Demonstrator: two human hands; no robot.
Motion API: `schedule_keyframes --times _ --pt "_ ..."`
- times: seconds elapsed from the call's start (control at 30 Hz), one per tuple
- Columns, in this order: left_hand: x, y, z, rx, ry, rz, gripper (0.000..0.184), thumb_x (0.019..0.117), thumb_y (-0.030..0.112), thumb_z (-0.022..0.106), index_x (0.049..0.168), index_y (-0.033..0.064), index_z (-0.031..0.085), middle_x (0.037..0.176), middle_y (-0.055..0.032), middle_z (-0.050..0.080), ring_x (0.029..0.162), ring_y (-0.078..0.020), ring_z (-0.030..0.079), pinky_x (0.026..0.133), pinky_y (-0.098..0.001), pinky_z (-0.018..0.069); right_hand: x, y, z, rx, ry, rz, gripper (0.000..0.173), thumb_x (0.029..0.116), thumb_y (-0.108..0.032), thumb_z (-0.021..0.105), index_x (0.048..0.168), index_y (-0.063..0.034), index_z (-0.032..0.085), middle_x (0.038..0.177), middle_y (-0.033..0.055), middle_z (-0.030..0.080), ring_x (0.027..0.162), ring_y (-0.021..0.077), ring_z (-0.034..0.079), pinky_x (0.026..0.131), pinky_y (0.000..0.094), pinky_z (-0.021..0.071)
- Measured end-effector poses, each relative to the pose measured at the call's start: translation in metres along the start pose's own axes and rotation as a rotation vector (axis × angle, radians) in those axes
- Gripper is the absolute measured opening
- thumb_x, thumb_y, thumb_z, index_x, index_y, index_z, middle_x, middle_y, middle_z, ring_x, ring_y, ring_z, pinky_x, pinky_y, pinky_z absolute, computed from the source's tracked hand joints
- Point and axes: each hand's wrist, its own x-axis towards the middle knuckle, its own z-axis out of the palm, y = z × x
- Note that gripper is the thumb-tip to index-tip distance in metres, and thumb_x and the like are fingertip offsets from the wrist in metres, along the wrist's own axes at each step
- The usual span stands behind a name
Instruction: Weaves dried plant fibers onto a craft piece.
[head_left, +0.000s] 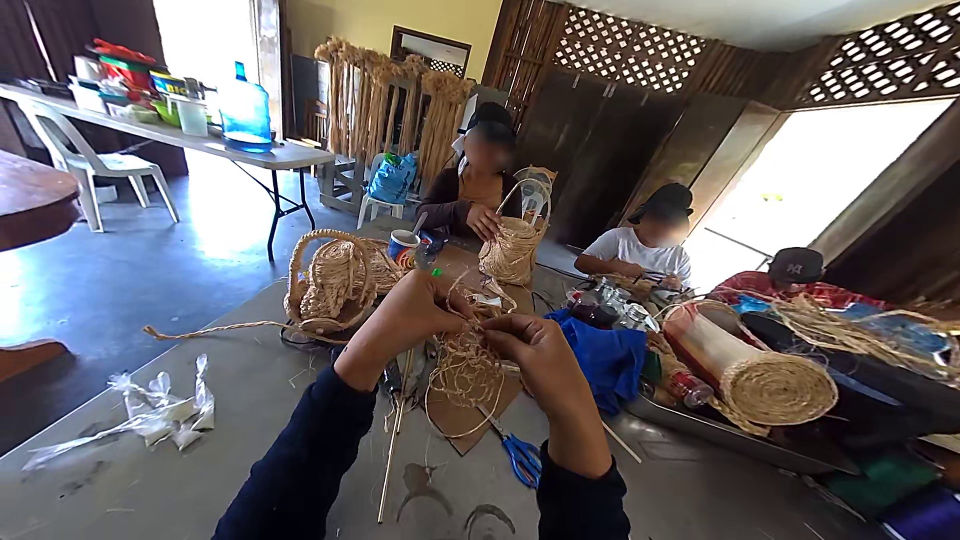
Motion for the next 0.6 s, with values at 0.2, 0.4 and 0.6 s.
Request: schedule_keyframes --times 0.2,0.4,0.6 --pt "-0.001 0.0 0.001 0.018 0.008 0.033 0.008 0.0848 -0.003 0.077 0.088 0.0039 0.075 0.072 0.0026 0.069 0.061 -0.0016 0.061 0.061 -0.0188 0.0522 -0.001 0.0 0.008 -0.05 0.055 -0.04 0.005 0.0903 0.0 0.071 0.094 -0.0005 0.073 0.08 0.0001 0.071 0.07 -0.0001 0.065 0.068 0.0166 0.0545" --pt "-0.001 -0.001 -0.001 0.02 0.019 0.047 0.009 0.0862 -0.001 0.077 0.093 0.0031 0.075 0.077 0.0012 0.071 0.065 -0.0026 0.063 0.063 -0.0188 0.0535 0.002 0.003 0.015 0.0 0.098 -0.055 0.004 0.09 0.001 0.071 0.093 0.0004 0.072 0.078 0.0002 0.07 0.069 -0.0002 0.063 0.066 0.016 0.0531" --pt "-0.002 0.001 -0.003 0.019 0.043 0.013 0.005 0.0878 -0.001 0.076 0.091 0.0033 0.076 0.075 0.0009 0.07 0.063 -0.0026 0.061 0.061 -0.0191 0.0512 0.008 0.013 0.023 0.096 0.13 -0.122 0.006 0.09 0.004 0.069 0.094 0.0016 0.073 0.079 0.001 0.071 0.069 0.001 0.065 0.067 0.0169 0.0546"
